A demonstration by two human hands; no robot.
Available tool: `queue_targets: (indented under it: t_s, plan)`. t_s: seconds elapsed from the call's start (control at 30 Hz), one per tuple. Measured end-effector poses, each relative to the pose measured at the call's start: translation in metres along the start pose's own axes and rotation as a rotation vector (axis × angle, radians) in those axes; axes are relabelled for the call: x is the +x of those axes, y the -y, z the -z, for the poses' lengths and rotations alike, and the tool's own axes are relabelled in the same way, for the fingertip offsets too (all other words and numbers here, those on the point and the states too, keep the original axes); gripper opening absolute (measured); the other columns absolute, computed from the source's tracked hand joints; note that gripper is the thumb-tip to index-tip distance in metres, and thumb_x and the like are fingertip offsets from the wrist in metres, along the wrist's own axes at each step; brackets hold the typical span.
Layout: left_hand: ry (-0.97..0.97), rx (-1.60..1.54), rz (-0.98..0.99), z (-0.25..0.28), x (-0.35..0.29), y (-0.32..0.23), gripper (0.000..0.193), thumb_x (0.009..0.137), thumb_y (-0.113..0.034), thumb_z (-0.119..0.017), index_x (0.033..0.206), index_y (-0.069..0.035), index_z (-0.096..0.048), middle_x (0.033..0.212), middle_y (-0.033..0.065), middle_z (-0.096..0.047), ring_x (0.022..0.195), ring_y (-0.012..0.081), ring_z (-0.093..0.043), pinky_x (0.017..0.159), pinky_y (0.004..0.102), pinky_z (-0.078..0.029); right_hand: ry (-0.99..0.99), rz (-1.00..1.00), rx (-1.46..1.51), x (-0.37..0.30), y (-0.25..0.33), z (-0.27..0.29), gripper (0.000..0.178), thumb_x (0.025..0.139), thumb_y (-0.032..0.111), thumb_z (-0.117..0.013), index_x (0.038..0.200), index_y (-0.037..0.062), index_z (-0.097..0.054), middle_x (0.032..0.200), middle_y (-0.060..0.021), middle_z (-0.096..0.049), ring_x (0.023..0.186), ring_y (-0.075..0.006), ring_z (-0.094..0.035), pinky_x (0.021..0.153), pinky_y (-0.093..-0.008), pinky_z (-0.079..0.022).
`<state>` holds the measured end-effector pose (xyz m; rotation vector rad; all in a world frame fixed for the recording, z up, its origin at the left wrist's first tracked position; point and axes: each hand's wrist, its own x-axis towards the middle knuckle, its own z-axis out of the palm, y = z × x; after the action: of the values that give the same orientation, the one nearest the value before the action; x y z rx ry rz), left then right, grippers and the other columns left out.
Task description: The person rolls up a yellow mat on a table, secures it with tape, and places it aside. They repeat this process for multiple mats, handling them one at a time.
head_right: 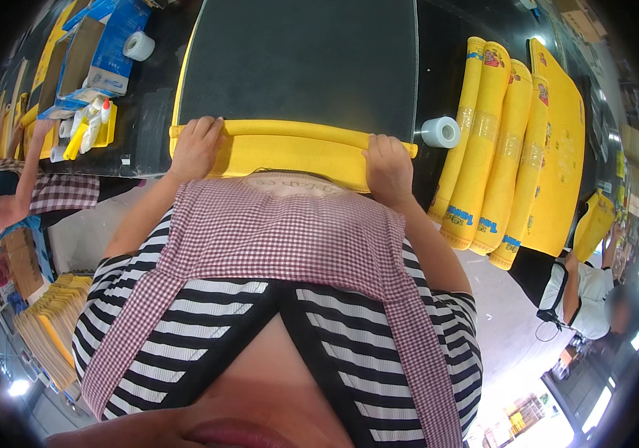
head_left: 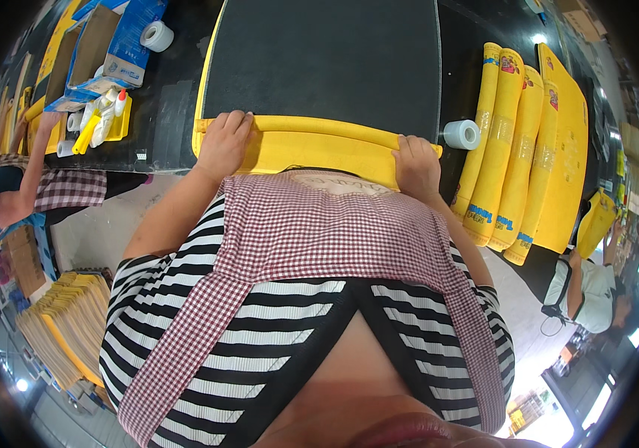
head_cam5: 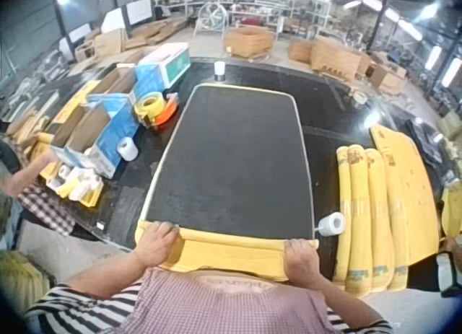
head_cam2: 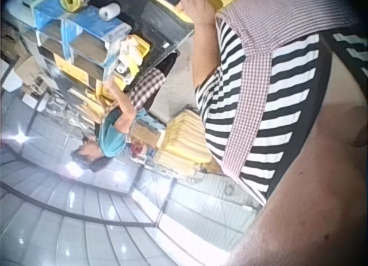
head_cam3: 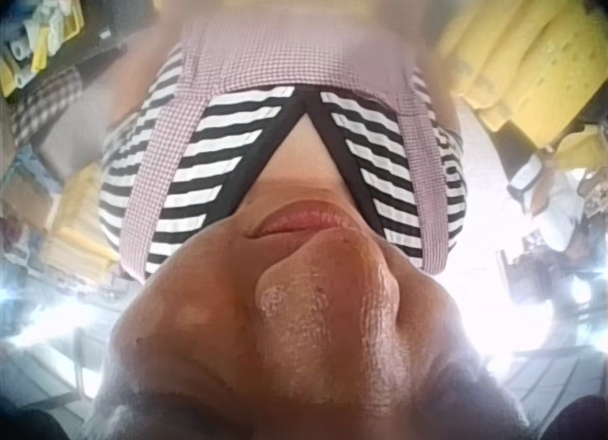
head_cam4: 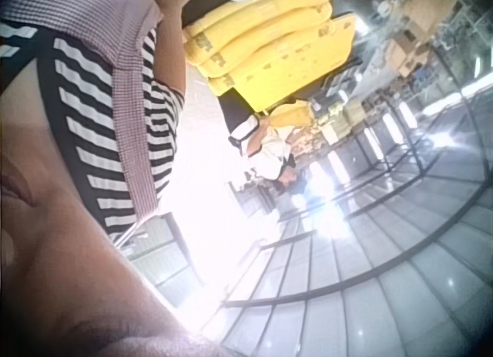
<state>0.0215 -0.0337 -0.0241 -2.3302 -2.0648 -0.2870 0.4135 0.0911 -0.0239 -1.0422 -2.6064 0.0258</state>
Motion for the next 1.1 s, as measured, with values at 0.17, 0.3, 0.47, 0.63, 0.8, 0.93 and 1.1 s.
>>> queue_targets:
  t_s: [0.17,0.3,0.47,0.63,0.8,0.93,1.1]
  plan:
    - [-0.193,-0.185,0.034,-0.009,0.015,0.012,0.034,0.088,-0.019,-0.076,0.118,-0.004,-0.072,0.109,0.0117,-0.066,0.102,0.0318,-0.060,0.092,0.0406,-0.050,-0.065,-0.089,0.247,0.006,-0.024,-0.011,0.027,0.085,0.008,-0.073,0.111,0.0010,-0.072,0.104,-0.0133,-0.067,0.101,-0.0331,-0.064,0.090,-0.0414,-0.052]
    - [-0.074,-0.354,0.123,0.005,0.040,0.028,0.023,0.091,-0.016,-0.074,0.112,-0.006,-0.070,0.100,0.0103,-0.065,0.090,0.0304,-0.062,0.084,0.0382,-0.053,0.010,-0.189,0.539,0.027,-0.064,-0.017,0.024,0.085,0.008,-0.073,0.109,0.0043,-0.073,0.104,-0.0123,-0.065,0.103,-0.0343,-0.060,0.093,-0.0426,-0.049]
    - [-0.156,-0.308,0.013,0.000,0.077,0.046,0.016,0.087,-0.017,-0.077,0.099,-0.008,-0.071,0.093,0.0084,-0.062,0.089,0.0304,-0.062,0.076,0.0404,-0.052,-0.136,-0.158,0.429,0.063,-0.078,-0.027,0.021,0.082,0.010,-0.078,0.101,0.0045,-0.071,0.102,-0.0111,-0.064,0.102,-0.0346,-0.059,0.091,-0.0430,-0.049]
    - [-0.088,-0.103,-0.042,-0.002,0.079,0.038,0.007,0.089,-0.013,-0.071,0.095,-0.010,-0.070,0.092,0.0060,-0.064,0.092,0.0277,-0.064,0.081,0.0372,-0.054,-0.173,-0.092,0.073,0.055,-0.057,-0.029,0.014,0.087,0.012,-0.072,0.101,0.0075,-0.071,0.086,-0.0080,-0.064,0.084,-0.0301,-0.063,0.076,-0.0403,-0.053]
    - [-0.097,-0.001,0.066,-0.014,0.035,0.008,0.041,0.090,-0.020,-0.068,0.129,-0.010,-0.062,0.122,0.0166,-0.063,0.111,0.0350,-0.062,0.096,0.0429,-0.052,-0.027,-0.129,0.060,0.012,-0.025,-0.013,0.041,0.093,0.024,-0.069,0.132,0.0103,-0.064,0.126,-0.0187,-0.064,0.123,-0.0345,-0.059,0.104,-0.0439,-0.047]
    - [0.044,-0.091,0.208,-0.014,0.027,-0.031,0.075,0.094,-0.045,-0.067,0.157,-0.013,-0.042,0.162,0.0297,-0.031,0.151,0.0476,-0.027,0.123,0.0588,-0.022,0.096,-0.169,0.025,0.003,-0.012,-0.025,0.079,0.091,0.046,-0.072,0.157,0.0112,-0.043,0.163,-0.0258,-0.033,0.153,-0.0440,-0.027,0.124,-0.0584,-0.018]
    - [-0.038,-0.046,0.211,-0.024,0.110,0.011,0.078,0.096,-0.063,-0.057,0.158,-0.017,-0.044,0.167,0.0258,-0.025,0.157,0.0453,-0.017,0.124,0.0642,-0.007,0.082,-0.178,-0.115,0.095,-0.062,-0.050,0.072,0.097,0.052,-0.061,0.156,0.0131,-0.045,0.165,-0.0255,-0.031,0.154,-0.0458,-0.024,0.123,-0.0647,-0.014]
